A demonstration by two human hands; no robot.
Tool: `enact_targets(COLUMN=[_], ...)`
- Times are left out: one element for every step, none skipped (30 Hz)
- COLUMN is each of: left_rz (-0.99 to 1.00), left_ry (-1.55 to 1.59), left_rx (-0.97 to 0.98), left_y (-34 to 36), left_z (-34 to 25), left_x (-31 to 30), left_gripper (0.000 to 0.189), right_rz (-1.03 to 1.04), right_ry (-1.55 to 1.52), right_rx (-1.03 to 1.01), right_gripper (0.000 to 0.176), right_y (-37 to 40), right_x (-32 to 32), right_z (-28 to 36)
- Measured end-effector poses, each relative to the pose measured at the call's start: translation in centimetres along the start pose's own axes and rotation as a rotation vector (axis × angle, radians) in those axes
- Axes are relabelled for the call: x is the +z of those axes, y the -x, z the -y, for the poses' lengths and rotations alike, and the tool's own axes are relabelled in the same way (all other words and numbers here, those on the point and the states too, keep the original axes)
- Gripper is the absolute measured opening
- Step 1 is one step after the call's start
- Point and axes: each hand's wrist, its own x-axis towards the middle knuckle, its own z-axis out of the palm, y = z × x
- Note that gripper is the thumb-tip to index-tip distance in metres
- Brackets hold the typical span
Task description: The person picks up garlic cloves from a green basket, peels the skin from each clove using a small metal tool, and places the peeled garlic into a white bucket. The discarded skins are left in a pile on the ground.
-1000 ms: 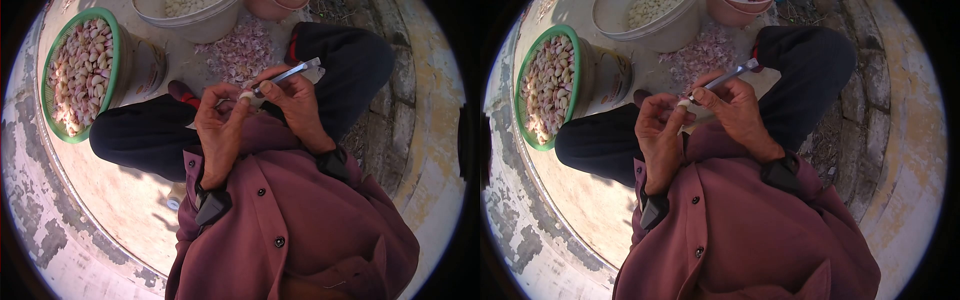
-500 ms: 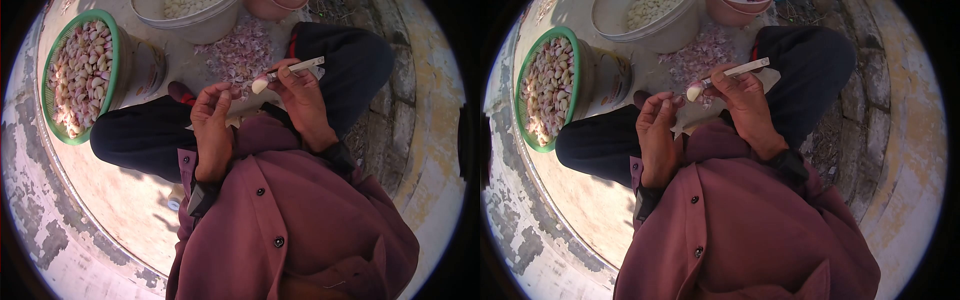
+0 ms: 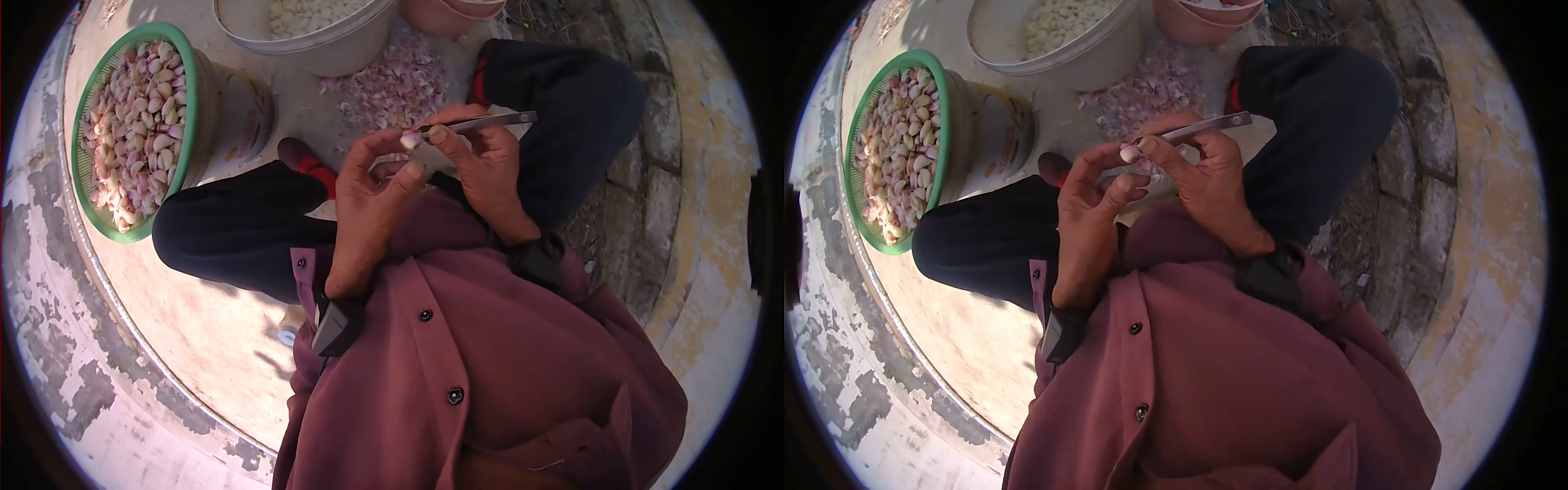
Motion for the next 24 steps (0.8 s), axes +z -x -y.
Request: enact_targets(left_rz=[-0.002,-0.008,-0.009,-0.016,-0.024,-0.024,-0.035,-0.046,-0.047,-0.044,-0.042,-0.049,-0.052,-0.054,-0.055,-0.072,-0.088,-0.088,-0.096,-0.104,-0.098,-0.084,-0.076,-0.053], left_ry=[-0.073,-0.147,-0.149,-0.132,-0.115,-0.116,-0.033,0.049,0.049,0.056,0.063,0.062,0.078,0.094,0.090,0.123,0.151,0.135,0.092,0.047,-0.001,-0.047,-0.099,-0.183], left_rx=[0.018,0.030,0.028,0.041,0.053,0.051,0.043,0.036,0.035,0.050,0.067,0.069,0.103,0.139,0.139,0.104,0.074,0.099,0.175,0.261,0.371,0.517,0.651,0.727], left_y=[-0.2,-0.1,-0.1,-0.3,-0.4,-0.4,-0.4,-0.4,-0.6,-0.8,-1.0,-1.2,-1.3,-1.4,-1.6,-1.8,-2.0,-2.4,-3.1,-3.9,-4.9,-6.4,-8.0,-9.7], left_z=[-0.1,-0.1,0.0,0.0,0.1,0.1,0.2,0.2,0.3,0.3,0.4,0.4,0.4,0.4,0.1,-0.5,-1.4,-2.6,-4.2,-6.0,-8.0,-9.9,-11.7,-13.3], left_x=[0.0,0.1,0.0,0.0,0.0,0.0,0.1,0.1,0.0,-0.1,-0.2,-0.5,-0.9,-1.1,-1.1,-1.0,-1.0,-0.7,-0.3,0.2,0.8,1.2,1.4,1.3], left_gripper=[0.034,0.032,0.032,0.029,0.026,0.026,0.024,0.023,0.023,0.022,0.021,0.021,0.021,0.021,0.021,0.019,0.018,0.018,0.017,0.016,0.017,0.017,0.017,0.018], right_rz=[0.002,0.033,0.063,0.062,0.081,0.099,0.099,0.065,0.032,0.033,-0.031,-0.096,-0.096,-0.062,-0.028,-0.025,0.007,0.050,0.054,0.059,0.072,0.094,0.138,0.177], right_ry=[-0.001,-0.028,-0.052,-0.052,-0.104,-0.157,-0.158,-0.317,-0.476,-0.478,-0.621,-0.766,-0.770,-0.844,-0.918,-0.925,-0.824,-0.725,-0.492,-0.261,-0.174,-0.092,-0.009,0.077], right_rx=[-0.002,0.025,0.048,0.048,0.107,0.167,0.169,0.288,0.409,0.412,0.488,0.565,0.567,0.534,0.497,0.496,0.508,0.509,0.532,0.538,0.561,0.590,0.563,0.539], right_gripper=[0.013,0.013,0.013,0.013,0.014,0.014,0.014,0.015,0.017,0.017,0.018,0.019,0.019,0.019,0.019,0.019,0.018,0.018,0.017,0.018,0.017,0.017,0.019,0.021], right_y=[-0.2,-0.1,-0.1,-0.2,-0.2,-0.2,-0.3,-0.4,-0.4,-0.4,-0.6,-0.9,-1.3,-1.7,-2.0,-2.2,-2.4,-3.0,-3.2,-3.1,-2.9,-2.7,-2.7,-2.7], right_x=[0.1,0.3,0.5,0.4,0.3,0.2,0.3,0.4,0.5,0.4,0.2,0.1,-0.3,-1.0,-1.7,-2.0,-2.0,-2.0,-1.9,-2.0,-2.1,-1.9,-1.3,-0.9], right_z=[0.1,0.5,0.7,0.7,0.7,0.6,0.5,0.1,-0.3,-0.8,-1.4,-1.9,-2.3,-2.6,-2.6,-2.5,-2.2,-1.9,-2.6,-3.7,-4.7,-5.4,-5.5,-5.5])
